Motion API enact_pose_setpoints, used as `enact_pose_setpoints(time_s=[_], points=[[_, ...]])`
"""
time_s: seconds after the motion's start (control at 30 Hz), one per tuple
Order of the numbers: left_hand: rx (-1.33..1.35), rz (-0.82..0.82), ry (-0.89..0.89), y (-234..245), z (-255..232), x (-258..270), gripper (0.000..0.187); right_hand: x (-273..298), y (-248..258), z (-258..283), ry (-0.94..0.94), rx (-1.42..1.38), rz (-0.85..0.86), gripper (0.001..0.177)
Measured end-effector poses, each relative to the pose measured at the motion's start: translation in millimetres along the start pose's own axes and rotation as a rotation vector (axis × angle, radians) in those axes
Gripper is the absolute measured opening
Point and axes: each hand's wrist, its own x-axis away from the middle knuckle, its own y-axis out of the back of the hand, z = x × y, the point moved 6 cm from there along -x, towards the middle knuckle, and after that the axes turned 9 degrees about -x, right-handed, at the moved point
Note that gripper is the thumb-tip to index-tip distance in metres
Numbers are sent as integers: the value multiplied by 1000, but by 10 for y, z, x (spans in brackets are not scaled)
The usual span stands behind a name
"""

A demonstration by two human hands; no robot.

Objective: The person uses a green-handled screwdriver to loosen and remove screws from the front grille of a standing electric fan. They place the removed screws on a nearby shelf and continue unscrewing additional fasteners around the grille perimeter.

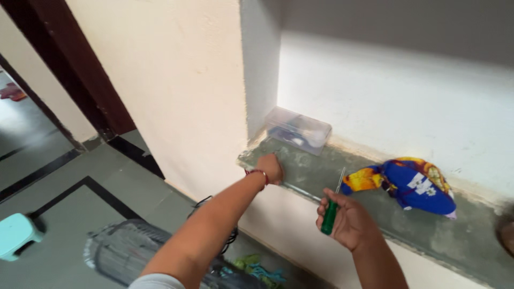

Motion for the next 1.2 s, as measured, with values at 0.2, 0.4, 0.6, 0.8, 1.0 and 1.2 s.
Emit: enact_pose_setpoints(time_s=[0.2,0.4,0.6,0.8,1.0,1.2], points=[[-61,-400,-40,-203,-249,-148,24,-151,257,66,-36,15,-71,16],[100,-585,-447,-535,-560,-258,35,-318,553,79,-40,2,-125,20],[106,-607,-475,-611,-547,-391,46,-371,626,155,-64,16,-121,23],[612,-941,-91,-456,-124,-305,51,-390,377,202,-71,23,-102,24],[1755,-858,641,-961,622,-854,18,-391,236,179,-85,9,-129,23],[1629,-225,671,-987,516,-1237,15,-479,190,51,-115,54,-80,22]])
